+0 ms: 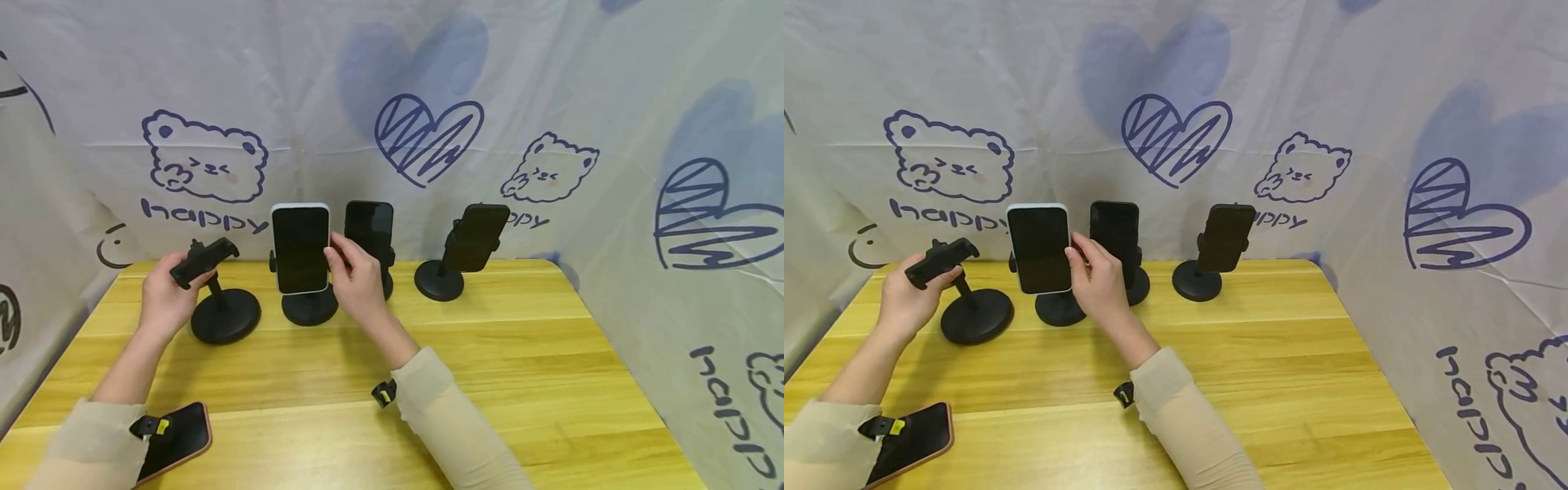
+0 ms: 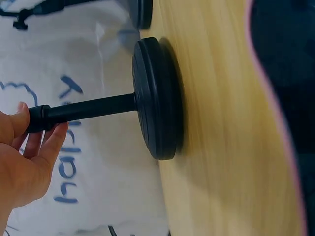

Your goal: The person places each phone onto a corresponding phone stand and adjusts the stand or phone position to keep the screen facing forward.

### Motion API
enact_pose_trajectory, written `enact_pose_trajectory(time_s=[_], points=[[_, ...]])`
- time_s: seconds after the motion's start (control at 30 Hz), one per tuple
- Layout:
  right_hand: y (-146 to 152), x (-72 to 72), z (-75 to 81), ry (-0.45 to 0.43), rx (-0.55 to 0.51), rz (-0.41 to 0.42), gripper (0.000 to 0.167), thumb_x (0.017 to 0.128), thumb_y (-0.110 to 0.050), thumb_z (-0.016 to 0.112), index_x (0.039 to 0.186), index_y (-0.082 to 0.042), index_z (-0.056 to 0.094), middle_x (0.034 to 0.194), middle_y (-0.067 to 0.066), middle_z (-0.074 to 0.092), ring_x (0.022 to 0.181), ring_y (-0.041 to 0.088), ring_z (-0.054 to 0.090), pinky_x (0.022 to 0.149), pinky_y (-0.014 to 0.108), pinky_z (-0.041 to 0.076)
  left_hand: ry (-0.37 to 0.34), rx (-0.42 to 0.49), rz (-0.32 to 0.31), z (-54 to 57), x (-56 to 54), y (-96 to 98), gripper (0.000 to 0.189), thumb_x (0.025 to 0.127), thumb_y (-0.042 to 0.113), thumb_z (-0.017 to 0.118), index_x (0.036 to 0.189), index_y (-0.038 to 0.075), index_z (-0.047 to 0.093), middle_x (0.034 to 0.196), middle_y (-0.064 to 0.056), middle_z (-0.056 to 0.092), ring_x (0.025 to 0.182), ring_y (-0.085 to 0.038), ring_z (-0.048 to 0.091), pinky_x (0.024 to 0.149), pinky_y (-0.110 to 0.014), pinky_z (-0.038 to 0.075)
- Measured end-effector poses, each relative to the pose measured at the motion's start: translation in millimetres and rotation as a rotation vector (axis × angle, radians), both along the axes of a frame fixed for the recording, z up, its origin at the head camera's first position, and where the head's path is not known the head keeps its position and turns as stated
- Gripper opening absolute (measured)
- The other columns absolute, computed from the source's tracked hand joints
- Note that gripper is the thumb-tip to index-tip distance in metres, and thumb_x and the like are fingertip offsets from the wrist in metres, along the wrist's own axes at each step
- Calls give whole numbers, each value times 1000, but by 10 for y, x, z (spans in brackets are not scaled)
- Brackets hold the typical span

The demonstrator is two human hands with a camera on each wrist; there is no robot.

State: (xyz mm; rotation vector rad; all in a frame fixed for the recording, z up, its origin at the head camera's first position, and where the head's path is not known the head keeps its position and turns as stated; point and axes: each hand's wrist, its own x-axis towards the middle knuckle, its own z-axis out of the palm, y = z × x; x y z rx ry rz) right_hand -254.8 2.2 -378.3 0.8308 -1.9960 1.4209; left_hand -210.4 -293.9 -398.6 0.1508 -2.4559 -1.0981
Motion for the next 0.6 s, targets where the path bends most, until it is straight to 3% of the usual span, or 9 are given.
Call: enact_pose_trajectory(time_s=[0.23, 0.47, 0.6], points=[[3, 0, 1, 2, -6, 2, 30, 102, -4, 65, 128, 10, 67, 116, 24, 73, 86, 30, 70, 79, 33, 62, 90, -20, -79, -20, 88, 243, 26, 94, 1, 75, 113, -10, 62, 106, -27, 60, 99, -41, 57, 84, -39, 46], [1, 7, 1, -5, -3, -6, 30, 102, -5, 64, 128, 10, 67, 119, 23, 72, 90, 31, 72, 79, 34, 62, 142, -19, -122, -83, 188, 361, 30, 89, -10, 75, 116, -13, 61, 111, -33, 61, 103, -51, 59, 92, -62, 47], [-2, 27, 6, -22, -10, 1, 30, 103, -5, 64, 129, 10, 67, 119, 23, 72, 90, 30, 72, 79, 33, 62, 159, -34, -135, -99, 261, 383, 30, 88, -15, 72, 117, -13, 62, 109, -30, 61, 98, -48, 60, 87, -45, 48]])
